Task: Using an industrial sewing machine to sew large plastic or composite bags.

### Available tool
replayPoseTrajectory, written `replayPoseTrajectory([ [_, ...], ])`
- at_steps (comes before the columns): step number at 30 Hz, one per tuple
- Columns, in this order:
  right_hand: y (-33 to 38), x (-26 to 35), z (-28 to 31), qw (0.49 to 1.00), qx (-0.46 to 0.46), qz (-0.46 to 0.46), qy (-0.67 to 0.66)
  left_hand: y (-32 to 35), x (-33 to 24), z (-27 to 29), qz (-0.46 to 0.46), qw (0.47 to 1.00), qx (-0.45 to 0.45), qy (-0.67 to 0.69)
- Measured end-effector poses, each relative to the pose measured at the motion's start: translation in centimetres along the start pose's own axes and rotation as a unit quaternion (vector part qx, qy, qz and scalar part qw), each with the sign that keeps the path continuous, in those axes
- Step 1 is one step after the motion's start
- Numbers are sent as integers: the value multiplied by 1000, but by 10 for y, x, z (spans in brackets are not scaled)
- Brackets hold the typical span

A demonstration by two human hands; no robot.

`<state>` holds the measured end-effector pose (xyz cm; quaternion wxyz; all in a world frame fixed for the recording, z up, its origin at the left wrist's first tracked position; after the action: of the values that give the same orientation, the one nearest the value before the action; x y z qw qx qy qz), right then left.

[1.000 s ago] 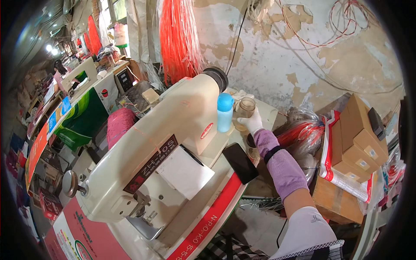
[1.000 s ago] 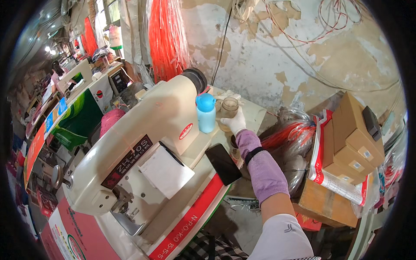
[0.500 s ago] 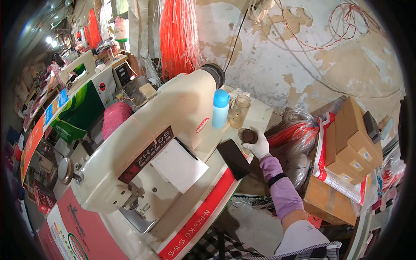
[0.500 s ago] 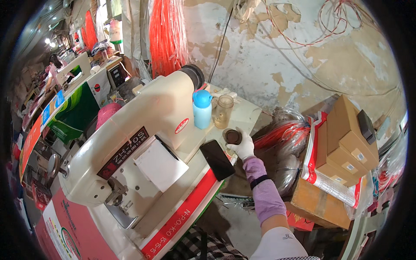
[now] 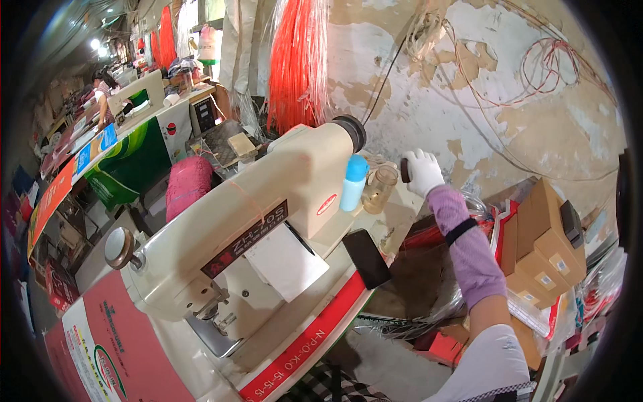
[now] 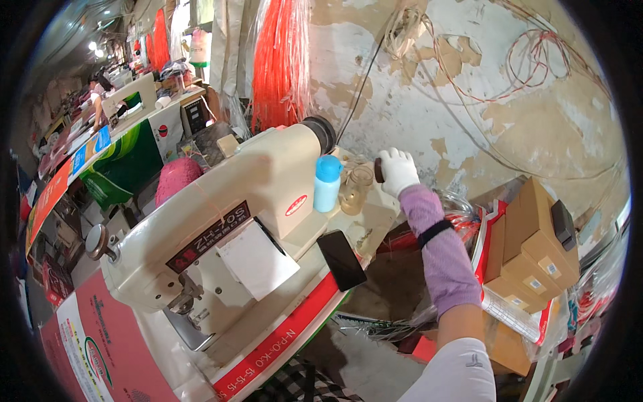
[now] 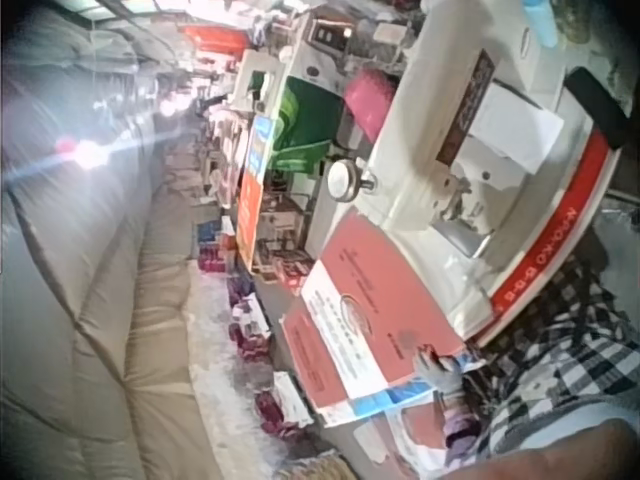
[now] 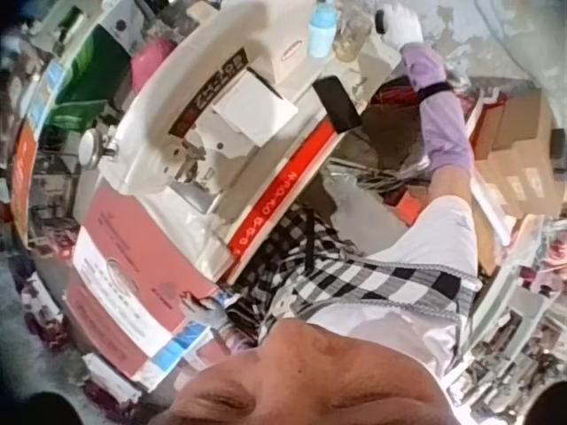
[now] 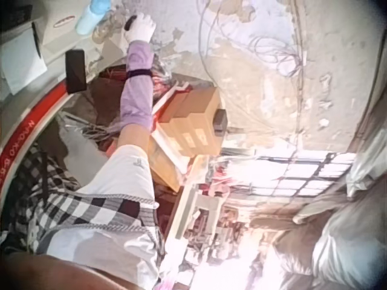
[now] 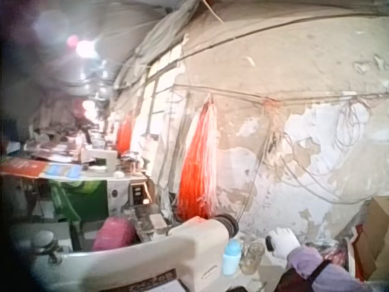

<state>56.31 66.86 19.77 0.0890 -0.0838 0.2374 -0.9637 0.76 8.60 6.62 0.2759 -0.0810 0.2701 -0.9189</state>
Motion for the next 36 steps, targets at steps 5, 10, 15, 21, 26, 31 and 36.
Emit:
replayPoseTrajectory([
  [5,-38,37,-34,940,301,42,156,-3,-1,3,-3,1000,-17,-18],
  [10,-66,11,-85,971,235,-39,6,2,10,-23,-3,999,-26,30],
  [15,-45,29,-60,924,363,114,35,-37,-16,-27,20,989,79,122],
  [21,-63,-1,-75,956,159,169,181,-65,-8,-38,61,993,101,-27],
  [26,73,174,31,887,-17,71,-455,-90,-32,-85,-28,971,209,109],
  [31,264,379,-27,759,147,136,-619,-113,-82,-100,-52,985,152,68],
  [36,302,464,-53,695,252,53,-671,-99,-30,-141,62,867,351,349],
])
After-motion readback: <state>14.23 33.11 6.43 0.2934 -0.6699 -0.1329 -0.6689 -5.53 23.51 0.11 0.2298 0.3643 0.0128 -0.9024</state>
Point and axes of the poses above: each hand's wrist, its own y-axis away from the middle knuckle, its own z-axis out of the back of the hand, x = y × z, the point moved 7 cm from there along -y, towards the middle knuckle, and after that the axes turned 11 degrees about -y, right-handed, at the moved point
